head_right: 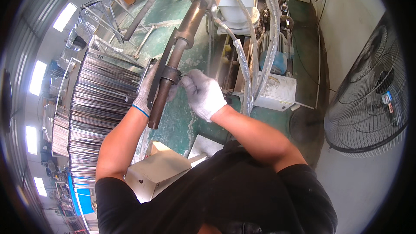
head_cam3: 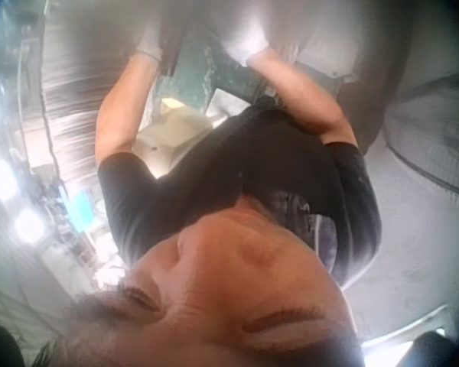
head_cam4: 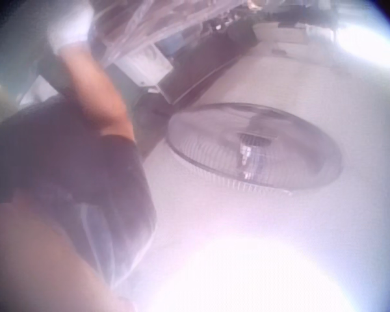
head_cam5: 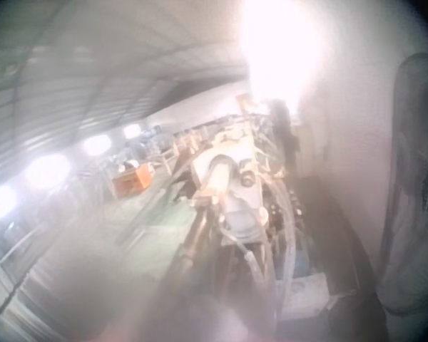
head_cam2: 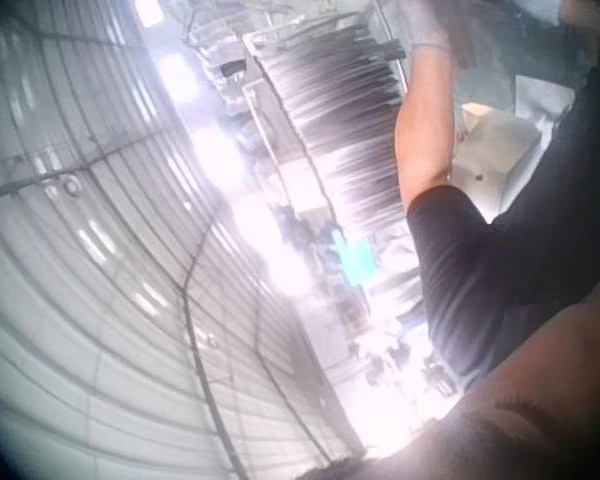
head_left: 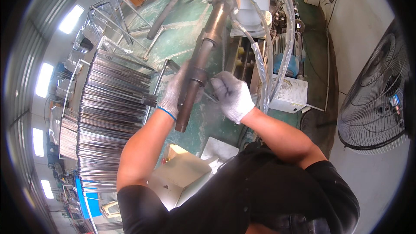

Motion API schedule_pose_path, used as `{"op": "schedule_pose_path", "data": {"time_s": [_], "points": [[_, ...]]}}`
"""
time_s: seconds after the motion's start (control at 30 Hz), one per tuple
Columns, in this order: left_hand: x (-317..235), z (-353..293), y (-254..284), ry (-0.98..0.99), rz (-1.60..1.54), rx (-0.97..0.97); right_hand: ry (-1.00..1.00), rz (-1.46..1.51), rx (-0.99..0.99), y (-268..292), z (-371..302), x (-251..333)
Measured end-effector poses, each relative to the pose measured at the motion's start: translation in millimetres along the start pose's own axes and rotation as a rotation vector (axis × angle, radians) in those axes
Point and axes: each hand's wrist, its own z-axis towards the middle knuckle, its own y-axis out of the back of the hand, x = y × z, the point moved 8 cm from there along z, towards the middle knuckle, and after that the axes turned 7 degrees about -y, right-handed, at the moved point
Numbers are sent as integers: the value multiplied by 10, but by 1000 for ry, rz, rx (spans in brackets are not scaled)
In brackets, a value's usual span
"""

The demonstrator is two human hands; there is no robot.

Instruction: The person operates a metal rod bending machine in a workshop. They adjust the machine, feed multiple straight metal rods through the bending mechanism, and then measure the resulting bent rods with a tape measure on a wooden workbench.

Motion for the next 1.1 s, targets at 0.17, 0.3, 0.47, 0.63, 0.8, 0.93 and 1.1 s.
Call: {"op": "schedule_pose_path", "data": {"time_s": [0.17, 0.3, 0.47, 0.63, 0.8, 0.93, 1.1], "points": [[58, 96, 127, -38, 29, -2, 13, 14, -43, -39, -37, -89], [70, 92, 111, -13, 13, -67, 60, 82, -80, 85, -65, -13], [1, 28, -73, -31, -65, -103, 255, -121, -23, 430, 59, -38], [118, -32, -49, 195, -219, 3, 618, -216, 210, 403, 197, 266], [82, -23, -62, 148, -143, -58, 683, -279, 318, 304, 307, 253], [105, 36, 39, 129, -111, -50, 739, -276, 342, 286, 371, 282], [162, 56, 130, 153, -189, -16, 791, -357, 417, 257, 421, 346]]}}
